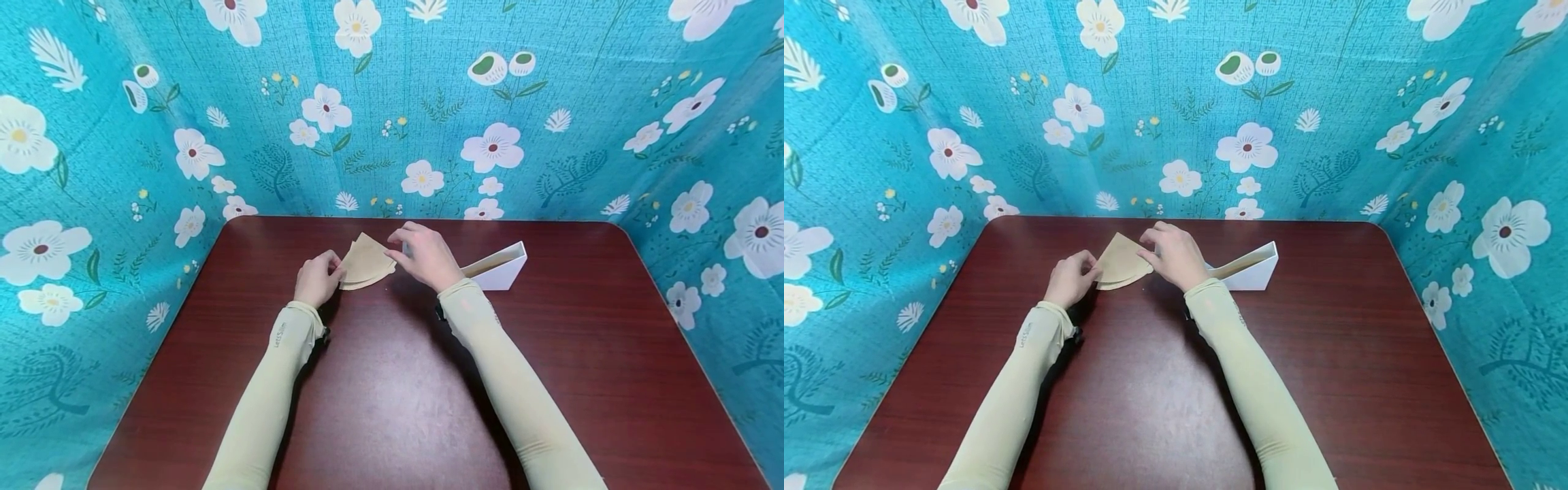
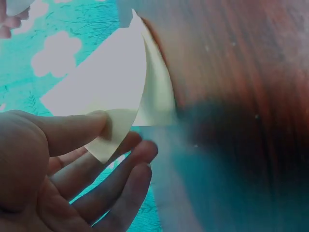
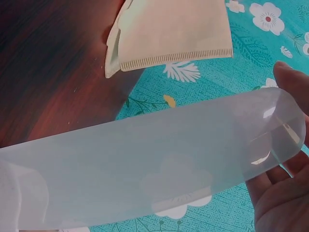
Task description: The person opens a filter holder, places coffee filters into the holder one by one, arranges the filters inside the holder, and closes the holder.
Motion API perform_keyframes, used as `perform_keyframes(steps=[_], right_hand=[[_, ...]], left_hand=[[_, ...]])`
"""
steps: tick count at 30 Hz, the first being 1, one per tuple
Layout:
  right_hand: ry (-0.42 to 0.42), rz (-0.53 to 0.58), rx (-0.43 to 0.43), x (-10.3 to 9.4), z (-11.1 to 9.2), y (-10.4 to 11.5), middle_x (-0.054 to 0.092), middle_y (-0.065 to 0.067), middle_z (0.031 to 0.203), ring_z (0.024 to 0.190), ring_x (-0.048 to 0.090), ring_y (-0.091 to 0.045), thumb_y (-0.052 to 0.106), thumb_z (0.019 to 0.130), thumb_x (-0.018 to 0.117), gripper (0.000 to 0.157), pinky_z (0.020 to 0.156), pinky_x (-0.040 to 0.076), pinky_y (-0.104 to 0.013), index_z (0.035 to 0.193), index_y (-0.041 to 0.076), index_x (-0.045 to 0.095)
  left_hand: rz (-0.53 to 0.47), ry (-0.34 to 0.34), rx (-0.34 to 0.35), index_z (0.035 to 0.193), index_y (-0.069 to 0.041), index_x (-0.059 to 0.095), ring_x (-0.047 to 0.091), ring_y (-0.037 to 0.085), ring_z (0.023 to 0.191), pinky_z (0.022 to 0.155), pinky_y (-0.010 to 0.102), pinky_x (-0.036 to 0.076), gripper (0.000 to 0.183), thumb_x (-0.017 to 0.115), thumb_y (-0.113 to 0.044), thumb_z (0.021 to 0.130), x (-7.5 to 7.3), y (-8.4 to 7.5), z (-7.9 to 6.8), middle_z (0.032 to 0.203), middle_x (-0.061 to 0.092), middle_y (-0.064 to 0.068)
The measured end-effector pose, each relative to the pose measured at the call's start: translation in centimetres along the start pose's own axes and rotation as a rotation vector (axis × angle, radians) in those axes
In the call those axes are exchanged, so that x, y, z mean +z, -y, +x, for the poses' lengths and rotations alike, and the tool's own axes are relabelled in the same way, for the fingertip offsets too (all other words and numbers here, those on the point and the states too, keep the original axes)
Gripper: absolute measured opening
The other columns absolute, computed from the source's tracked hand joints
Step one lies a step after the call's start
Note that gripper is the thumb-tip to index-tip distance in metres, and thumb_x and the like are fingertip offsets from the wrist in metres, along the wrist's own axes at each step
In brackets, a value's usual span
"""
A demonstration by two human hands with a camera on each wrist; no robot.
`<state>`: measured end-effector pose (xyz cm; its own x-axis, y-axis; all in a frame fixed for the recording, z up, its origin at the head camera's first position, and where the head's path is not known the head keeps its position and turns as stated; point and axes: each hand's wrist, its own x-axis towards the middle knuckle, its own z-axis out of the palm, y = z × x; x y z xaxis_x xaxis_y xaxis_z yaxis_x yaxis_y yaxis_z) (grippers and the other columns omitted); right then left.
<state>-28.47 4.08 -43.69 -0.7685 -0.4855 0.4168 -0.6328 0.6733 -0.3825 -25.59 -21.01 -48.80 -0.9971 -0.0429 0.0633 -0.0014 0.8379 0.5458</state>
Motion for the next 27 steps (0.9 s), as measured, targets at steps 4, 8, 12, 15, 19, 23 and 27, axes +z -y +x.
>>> perform_keyframes(steps=[4, 8, 12, 15, 19, 23, 27], right_hand=[[0.018, 0.007, 0.014, -0.1, -0.1, -0.1, 0.07, -0.004, 0.095, 0.075, 0.061, -0.017, 0.027, 0.093, 0.08, 0.024, 0.076, 0.054, -0.034, 0.109, 0.01, 0.078], [0.028, 0.021, 0.027, -0.3, -0.2, -0.1, 0.07, -0.004, 0.097, 0.079, 0.061, -0.019, 0.027, 0.094, 0.078, 0.026, 0.078, 0.055, -0.035, 0.113, 0.01, 0.077], [-0.001, 0.042, 0.027, -0.6, 0.0, -0.2, 0.07, -0.005, 0.098, 0.085, 0.065, -0.022, 0.026, 0.094, 0.079, 0.027, 0.082, 0.056, -0.037, 0.115, 0.01, 0.076], [-0.02, 0.059, 0.029, -0.7, 0.1, -0.2, 0.07, -0.005, 0.1, 0.091, 0.068, -0.022, 0.028, 0.094, 0.078, 0.03, 0.085, 0.057, -0.038, 0.118, 0.01, 0.075], [-0.036, 0.072, 0.036, -1.2, 0.2, 0.0, 0.071, -0.004, 0.105, 0.096, 0.069, -0.02, 0.028, 0.096, 0.076, 0.031, 0.088, 0.057, -0.038, 0.122, 0.011, 0.073], [-0.067, 0.094, 0.051, -1.8, 0.3, 0.3, 0.071, -0.003, 0.107, 0.099, 0.069, -0.021, 0.026, 0.097, 0.074, 0.031, 0.092, 0.056, -0.039, 0.124, 0.012, 0.073], [-0.089, 0.119, 0.061, -2.4, 0.5, 0.5, 0.071, -0.005, 0.108, 0.101, 0.069, -0.023, 0.025, 0.097, 0.074, 0.033, 0.094, 0.056, -0.041, 0.127, 0.012, 0.072]], left_hand=[[-0.03, -0.036, 0.021, 0.095, -0.014, 0.066, 0.061, 0.026, 0.078, 0.079, 0.043, 0.046, 0.009, 0.071, -0.021, 0.097, -0.6, -0.3, -0.3, 0.083, 0.069, 0.005], [-0.047, -0.072, 0.044, 0.097, -0.014, 0.068, 0.063, 0.025, 0.079, 0.078, 0.043, 0.046, 0.009, 0.071, -0.022, 0.099, -1.7, -0.7, -0.5, 0.086, 0.072, 0.003], [-0.064, -0.134, 0.071, 0.099, -0.016, 0.071, 0.065, 0.025, 0.08, 0.078, 0.044, 0.047, 0.009, 0.072, -0.025, 0.099, -3.0, -1.1, -0.6, 0.087, 0.075, 0.003], [-0.071, -0.192, 0.086, 0.101, -0.016, 0.073, 0.066, 0.025, 0.079, 0.077, 0.045, 0.048, 0.01, 0.074, -0.026, 0.098, -4.0, -1.4, -0.8, 0.089, 0.077, 0.004], [-0.069, -0.258, 0.108, 0.102, -0.017, 0.077, 0.065, 0.024, 0.075, 0.072, 0.044, 0.047, 0.013, 0.075, -0.029, 0.097, -5.0, -2.1, -0.9, 0.091, 0.078, 0.004], [-0.079, -0.294, 0.151, 0.104, -0.017, 0.079, 0.064, 0.023, 0.071, 0.07, 0.041, 0.045, 0.016, 0.076, -0.03, 0.096, -5.4, -2.8, -1.0, 0.092, 0.079, 0.005], [-0.085, -0.328, 0.205, 0.105, -0.017, 0.08, 0.066, 0.021, 0.073, 0.069, 0.04, 0.046, 0.015, 0.076, -0.029, 0.096, -5.5, -3.2, -1.0, 0.093, 0.08, 0.004]])
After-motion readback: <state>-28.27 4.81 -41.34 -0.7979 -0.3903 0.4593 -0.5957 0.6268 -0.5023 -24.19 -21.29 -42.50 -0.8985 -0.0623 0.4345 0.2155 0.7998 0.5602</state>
